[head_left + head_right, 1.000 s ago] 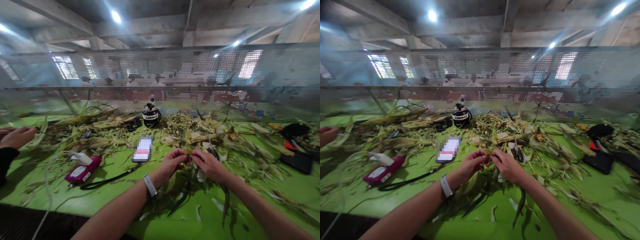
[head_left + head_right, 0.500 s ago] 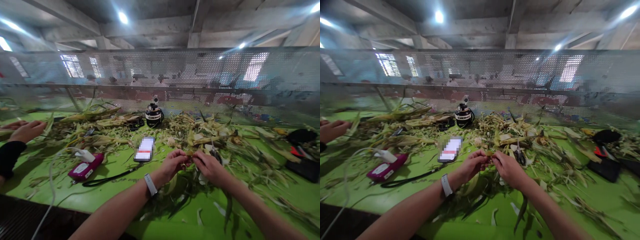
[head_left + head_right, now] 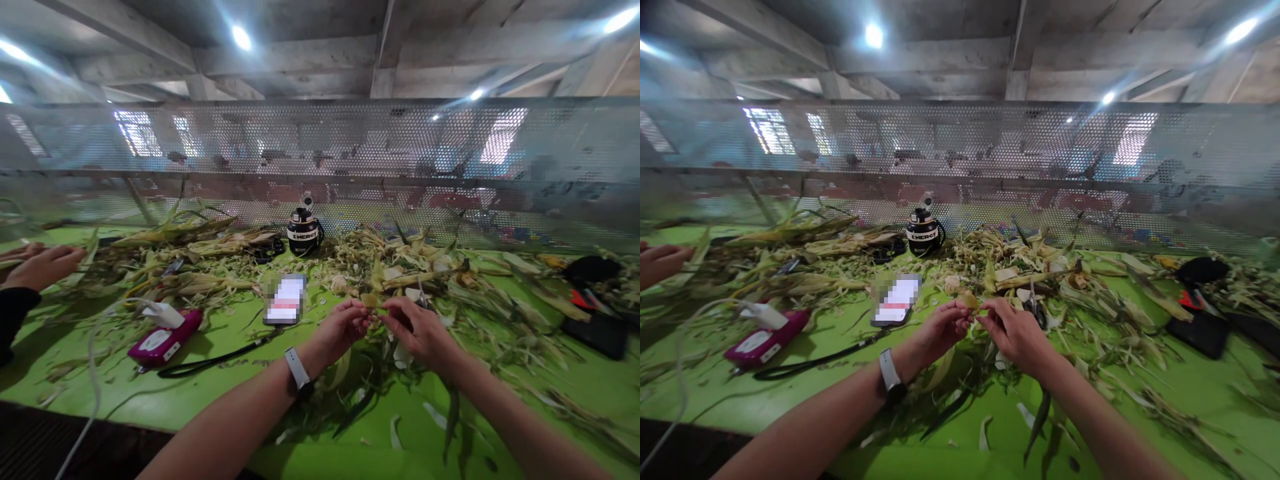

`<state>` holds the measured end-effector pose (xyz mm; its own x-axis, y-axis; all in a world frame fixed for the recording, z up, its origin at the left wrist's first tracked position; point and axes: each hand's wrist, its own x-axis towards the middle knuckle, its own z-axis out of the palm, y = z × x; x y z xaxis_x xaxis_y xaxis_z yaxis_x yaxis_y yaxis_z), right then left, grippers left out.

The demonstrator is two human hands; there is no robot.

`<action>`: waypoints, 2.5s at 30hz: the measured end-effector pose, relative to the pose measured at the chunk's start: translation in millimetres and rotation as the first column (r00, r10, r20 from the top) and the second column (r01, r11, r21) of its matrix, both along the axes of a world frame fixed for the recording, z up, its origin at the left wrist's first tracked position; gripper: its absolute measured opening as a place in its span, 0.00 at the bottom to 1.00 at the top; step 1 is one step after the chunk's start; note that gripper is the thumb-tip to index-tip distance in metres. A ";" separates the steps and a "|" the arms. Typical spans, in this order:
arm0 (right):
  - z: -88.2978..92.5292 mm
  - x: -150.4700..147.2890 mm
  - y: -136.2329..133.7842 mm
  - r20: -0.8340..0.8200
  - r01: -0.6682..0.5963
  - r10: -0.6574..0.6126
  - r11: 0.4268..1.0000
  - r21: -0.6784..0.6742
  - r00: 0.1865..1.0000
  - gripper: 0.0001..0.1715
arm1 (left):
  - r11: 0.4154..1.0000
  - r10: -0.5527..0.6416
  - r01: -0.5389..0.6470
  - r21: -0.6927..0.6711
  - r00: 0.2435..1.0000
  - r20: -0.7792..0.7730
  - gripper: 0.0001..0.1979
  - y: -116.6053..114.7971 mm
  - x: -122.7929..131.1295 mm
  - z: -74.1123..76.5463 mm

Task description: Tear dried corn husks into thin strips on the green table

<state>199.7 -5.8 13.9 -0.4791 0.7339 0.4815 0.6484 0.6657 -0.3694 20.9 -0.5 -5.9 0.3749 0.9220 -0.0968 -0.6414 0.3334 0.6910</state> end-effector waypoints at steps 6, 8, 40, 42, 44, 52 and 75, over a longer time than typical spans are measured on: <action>-5.7 -2.8 3.4 0.012 -0.063 0.063 0.998 0.027 0.998 0.13 | 0.997 -0.036 0.039 -0.070 0.999 0.036 0.08 -4.1 1.4 4.0; -7.2 -3.9 4.3 0.001 -0.069 0.069 0.994 0.084 0.998 0.14 | 0.995 -0.057 0.061 -0.080 0.997 0.049 0.06 -5.5 1.7 5.0; -8.2 -9.0 3.9 -0.099 -0.115 0.161 0.924 0.365 0.982 0.07 | 0.977 -0.041 0.066 -0.203 0.991 0.124 0.06 -14.4 5.8 9.5; -8.5 -8.2 4.4 -0.112 -0.144 0.193 0.927 0.346 0.975 0.06 | 0.977 -0.035 0.060 -0.204 0.992 0.122 0.07 -14.4 6.3 9.6; -8.3 -7.1 4.7 -0.115 -0.173 0.220 0.931 0.322 0.969 0.06 | 0.977 -0.025 0.049 -0.210 0.993 0.116 0.07 -14.1 6.9 9.3; -9.6 -8.0 4.1 -0.095 -0.133 0.174 0.931 0.339 0.980 0.06 | 0.977 -0.032 0.053 -0.209 0.994 0.105 0.08 -16.5 6.8 14.0; -22.5 -24.8 -8.0 -0.497 -0.006 0.001 1.000 -0.008 0.868 0.15 | 0.925 0.237 -0.111 0.363 0.915 -0.326 0.15 -26.6 13.8 3.5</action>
